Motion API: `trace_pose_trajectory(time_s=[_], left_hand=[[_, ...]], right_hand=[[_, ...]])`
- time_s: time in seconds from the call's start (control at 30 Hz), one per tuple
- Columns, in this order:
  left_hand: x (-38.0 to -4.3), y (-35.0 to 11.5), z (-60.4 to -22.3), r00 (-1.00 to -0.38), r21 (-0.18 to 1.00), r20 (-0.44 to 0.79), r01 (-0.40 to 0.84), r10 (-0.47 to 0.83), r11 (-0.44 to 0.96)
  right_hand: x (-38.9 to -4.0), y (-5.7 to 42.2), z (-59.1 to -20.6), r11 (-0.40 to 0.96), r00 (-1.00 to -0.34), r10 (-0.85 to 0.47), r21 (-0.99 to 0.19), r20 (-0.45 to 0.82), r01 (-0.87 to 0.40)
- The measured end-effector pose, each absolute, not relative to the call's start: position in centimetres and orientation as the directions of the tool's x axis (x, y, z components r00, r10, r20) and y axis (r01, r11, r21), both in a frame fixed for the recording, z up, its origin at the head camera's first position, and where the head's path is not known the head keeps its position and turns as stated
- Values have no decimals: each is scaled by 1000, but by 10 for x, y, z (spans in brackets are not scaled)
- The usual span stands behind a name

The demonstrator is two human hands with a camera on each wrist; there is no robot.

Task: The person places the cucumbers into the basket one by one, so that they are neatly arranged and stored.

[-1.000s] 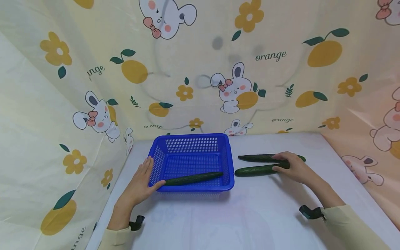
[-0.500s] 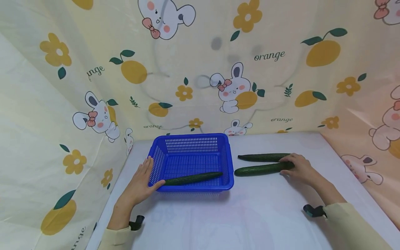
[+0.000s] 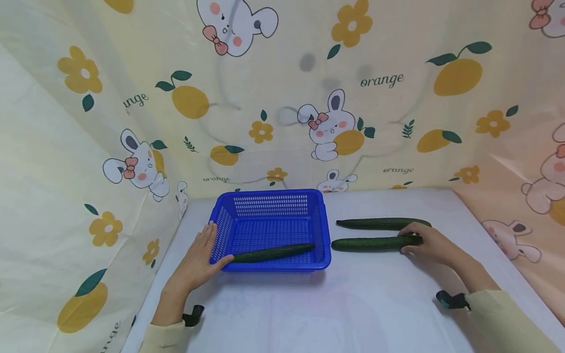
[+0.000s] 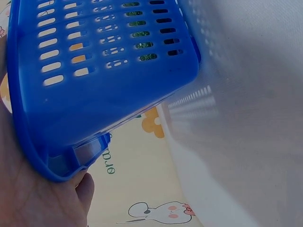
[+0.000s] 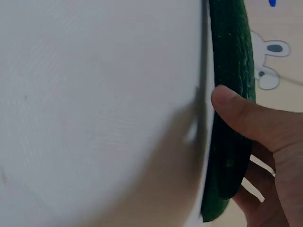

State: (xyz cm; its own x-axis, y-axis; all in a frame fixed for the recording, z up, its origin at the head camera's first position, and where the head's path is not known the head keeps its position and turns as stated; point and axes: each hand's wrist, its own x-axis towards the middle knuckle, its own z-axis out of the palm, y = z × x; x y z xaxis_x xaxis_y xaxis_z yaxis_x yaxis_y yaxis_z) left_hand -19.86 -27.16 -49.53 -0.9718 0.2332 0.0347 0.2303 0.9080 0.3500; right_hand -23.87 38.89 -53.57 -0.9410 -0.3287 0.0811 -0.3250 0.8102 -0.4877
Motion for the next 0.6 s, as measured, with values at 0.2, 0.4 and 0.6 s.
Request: trace_pose_trajectory(time_s=[0.2, 0.4, 0.6], left_hand=[[-197, -273, -493, -970, 345, 40, 239, 241, 908], [-196, -274, -492, -969, 339, 41, 242, 243, 909], [-198, -274, -495, -970, 355, 33, 235, 240, 905]], right_hand=[[-224, 386, -520, 788, -943, -331, -536, 46, -303], [-211, 378, -500, 773, -942, -332, -558, 50, -301], [-203, 379, -481, 787, -938, -320, -515, 130, -340]])
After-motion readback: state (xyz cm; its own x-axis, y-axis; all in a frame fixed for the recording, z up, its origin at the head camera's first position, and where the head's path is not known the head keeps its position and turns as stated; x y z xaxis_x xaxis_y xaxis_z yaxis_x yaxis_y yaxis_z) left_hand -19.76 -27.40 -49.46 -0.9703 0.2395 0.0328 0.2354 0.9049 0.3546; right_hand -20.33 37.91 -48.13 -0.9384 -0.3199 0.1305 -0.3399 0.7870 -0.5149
